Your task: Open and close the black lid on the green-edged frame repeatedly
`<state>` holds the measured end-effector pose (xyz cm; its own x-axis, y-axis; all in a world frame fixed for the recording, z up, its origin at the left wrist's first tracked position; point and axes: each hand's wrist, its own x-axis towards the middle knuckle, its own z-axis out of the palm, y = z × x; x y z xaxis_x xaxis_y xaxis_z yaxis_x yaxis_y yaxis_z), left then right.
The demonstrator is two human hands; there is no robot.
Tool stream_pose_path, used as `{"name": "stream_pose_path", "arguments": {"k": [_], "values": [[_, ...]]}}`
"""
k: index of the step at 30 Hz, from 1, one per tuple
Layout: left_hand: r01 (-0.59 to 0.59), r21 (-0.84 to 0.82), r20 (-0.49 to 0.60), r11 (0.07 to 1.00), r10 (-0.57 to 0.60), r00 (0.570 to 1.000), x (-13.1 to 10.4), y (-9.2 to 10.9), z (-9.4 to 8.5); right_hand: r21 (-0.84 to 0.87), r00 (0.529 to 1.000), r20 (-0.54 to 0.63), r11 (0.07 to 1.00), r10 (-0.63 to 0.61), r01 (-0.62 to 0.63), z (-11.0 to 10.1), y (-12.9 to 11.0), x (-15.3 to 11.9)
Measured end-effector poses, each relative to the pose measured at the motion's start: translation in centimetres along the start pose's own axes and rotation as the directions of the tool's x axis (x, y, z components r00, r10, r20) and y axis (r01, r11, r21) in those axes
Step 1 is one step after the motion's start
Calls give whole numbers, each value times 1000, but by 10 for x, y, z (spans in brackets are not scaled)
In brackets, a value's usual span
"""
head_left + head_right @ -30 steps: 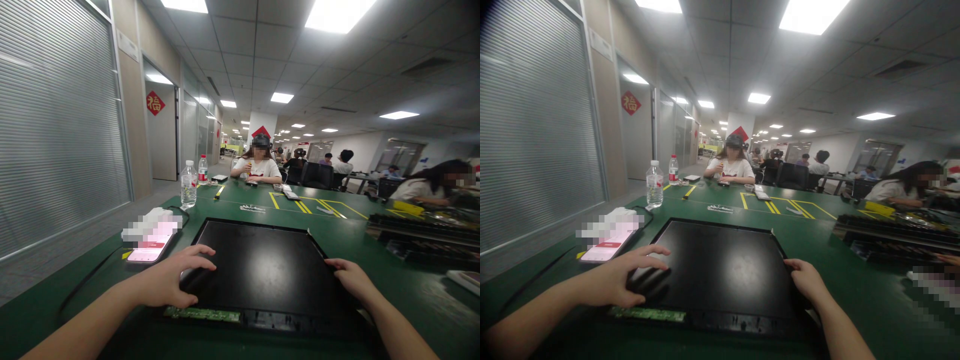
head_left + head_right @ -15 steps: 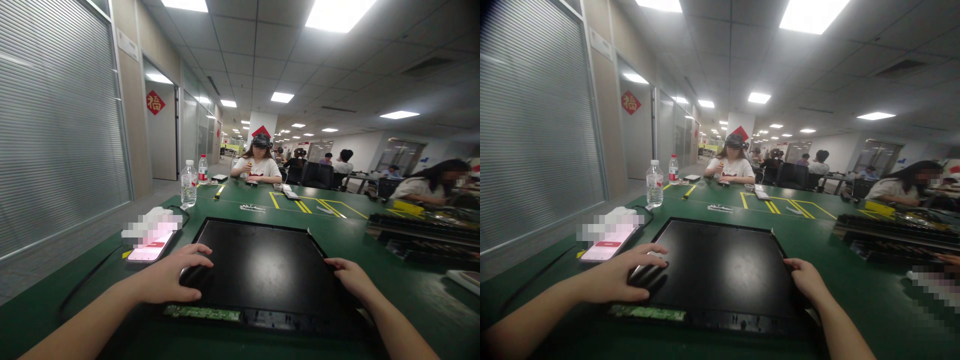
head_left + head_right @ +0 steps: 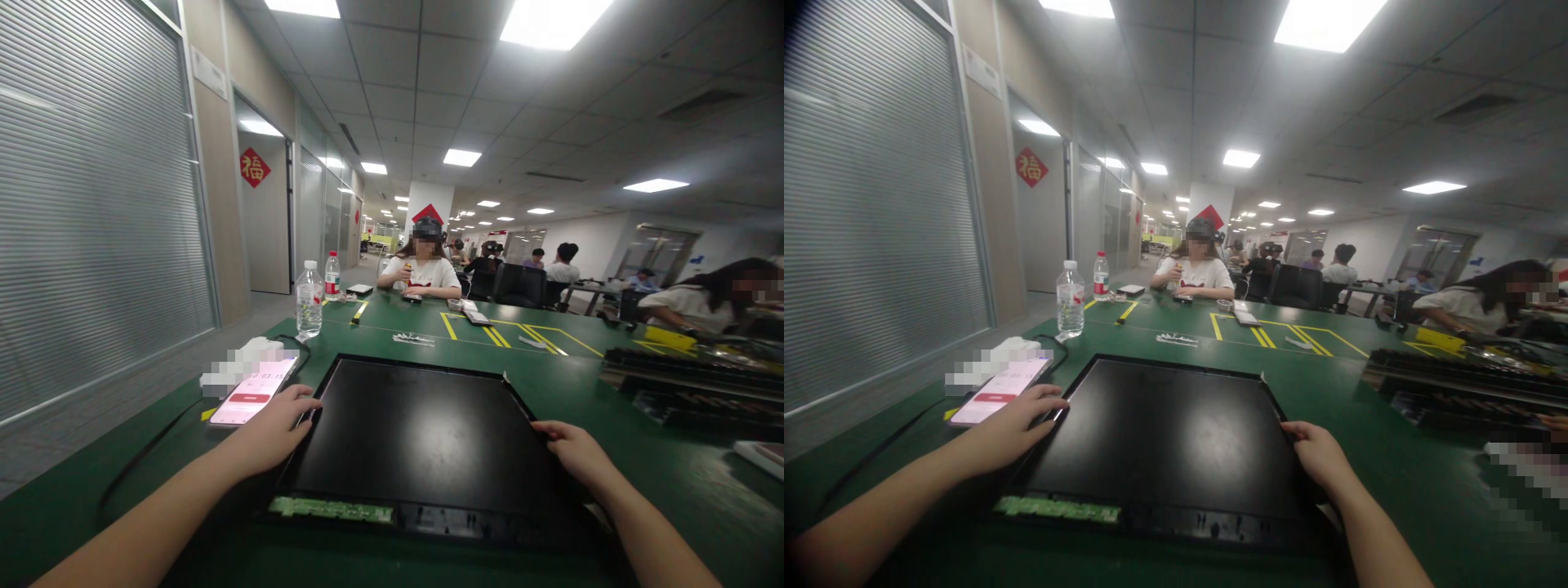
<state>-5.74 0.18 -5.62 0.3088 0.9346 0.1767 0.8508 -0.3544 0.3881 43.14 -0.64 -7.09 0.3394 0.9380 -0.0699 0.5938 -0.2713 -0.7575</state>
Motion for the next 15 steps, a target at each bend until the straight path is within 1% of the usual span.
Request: {"name": "stream_pose_path", "arguments": {"k": [3,9,15], "values": [[-2,0,3,1000,2,1000,0,-1,0,9,1000,-11,1000,14,-14,0,0,-1],[2,16,15,1000,-3,1000,1,6,-4,-9,1000,-10,1000,16,-16,0,-4,-2],[1,13,-4,1000,-1,1000,1,4,-2,40,1000,2,999,19,-19,-1,-8,-6]]}}
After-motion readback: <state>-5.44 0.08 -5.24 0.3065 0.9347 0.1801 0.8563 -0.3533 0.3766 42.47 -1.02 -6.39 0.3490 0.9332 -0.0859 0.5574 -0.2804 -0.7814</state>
